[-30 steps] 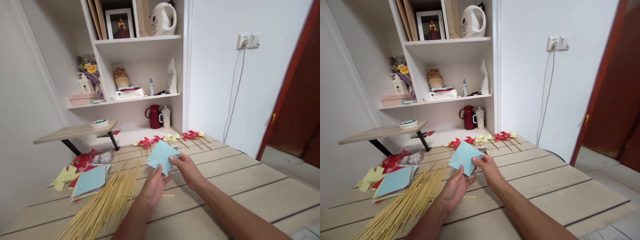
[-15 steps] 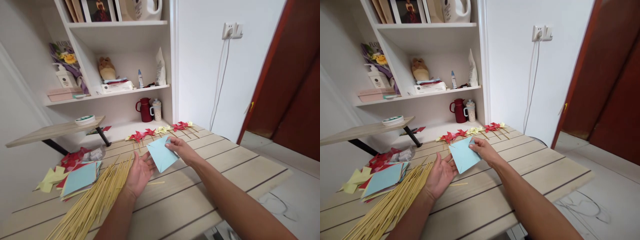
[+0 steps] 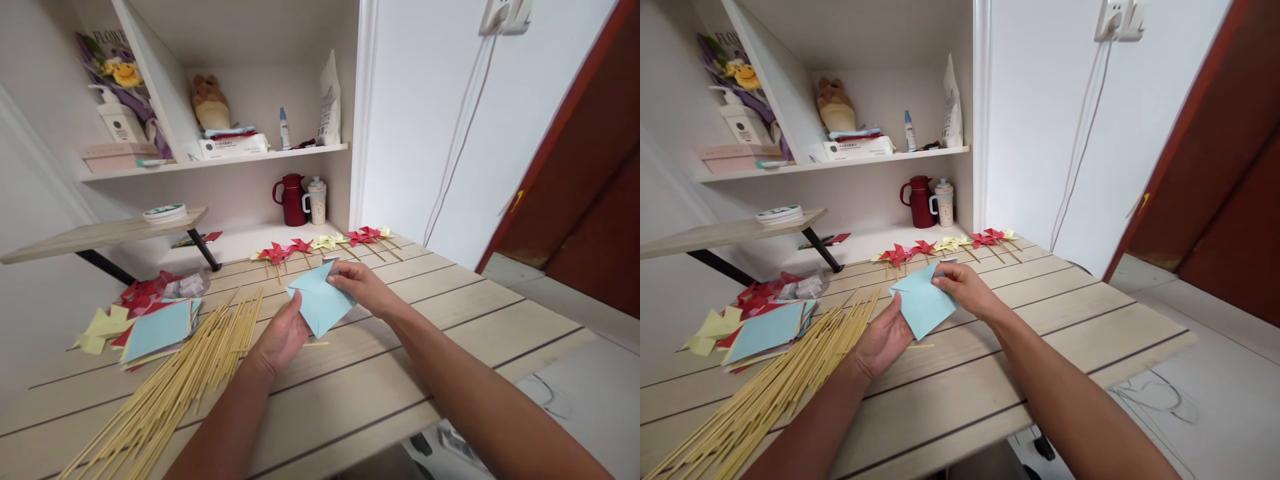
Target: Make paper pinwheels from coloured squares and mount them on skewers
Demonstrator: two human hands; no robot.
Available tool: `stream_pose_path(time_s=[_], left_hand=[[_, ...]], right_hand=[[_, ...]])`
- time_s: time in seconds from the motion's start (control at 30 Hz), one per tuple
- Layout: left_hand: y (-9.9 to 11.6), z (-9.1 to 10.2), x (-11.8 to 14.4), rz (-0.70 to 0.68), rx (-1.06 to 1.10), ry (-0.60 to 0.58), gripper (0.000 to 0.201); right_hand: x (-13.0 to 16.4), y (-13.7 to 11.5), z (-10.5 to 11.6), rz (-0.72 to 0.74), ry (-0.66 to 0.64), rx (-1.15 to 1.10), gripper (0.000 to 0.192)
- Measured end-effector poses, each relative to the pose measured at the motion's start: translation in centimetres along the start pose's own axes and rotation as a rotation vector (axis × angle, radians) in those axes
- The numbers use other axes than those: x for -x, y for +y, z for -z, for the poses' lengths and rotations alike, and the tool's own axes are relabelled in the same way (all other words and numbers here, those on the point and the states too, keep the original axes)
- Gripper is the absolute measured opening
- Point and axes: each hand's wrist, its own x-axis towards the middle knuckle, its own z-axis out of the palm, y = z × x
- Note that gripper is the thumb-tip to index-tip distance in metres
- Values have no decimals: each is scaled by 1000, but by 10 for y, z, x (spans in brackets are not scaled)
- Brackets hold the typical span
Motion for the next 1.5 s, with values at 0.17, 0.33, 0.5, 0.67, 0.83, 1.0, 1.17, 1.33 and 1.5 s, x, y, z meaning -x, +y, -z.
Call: stream_pose_path(time_s=[0.17,0.33,0.5,0.67,0.83,1.0,1.17,1.33,1.5], left_hand=[[-1,2,1,7,-67,-10,40],[6,1,1,41,-78,-3,51],[16,4,4,118,-152,-34,63],[12,3,7,185,-293,-59,45],[1,2,5,186,-417,62,33],[-1,0,2,132,-425,193,31],[8,1,2,23,-257,374,27],[19,1,5,-98,-158,407,21],[22,-5,8,-110,-131,364,24]], right_hand=[[0,1,-1,1,-6,29,20],[-1,-1,4,12,-44,88,20],[1,-8,14,1,-206,277,22],[2,-13,13,27,-219,432,17],[3,-15,7,59,-206,558,30],[1,-8,1,142,-85,477,34],[4,-3,-8,451,84,484,37],[11,-4,-19,512,60,592,15],[13,-7,-16,491,51,667,21]])
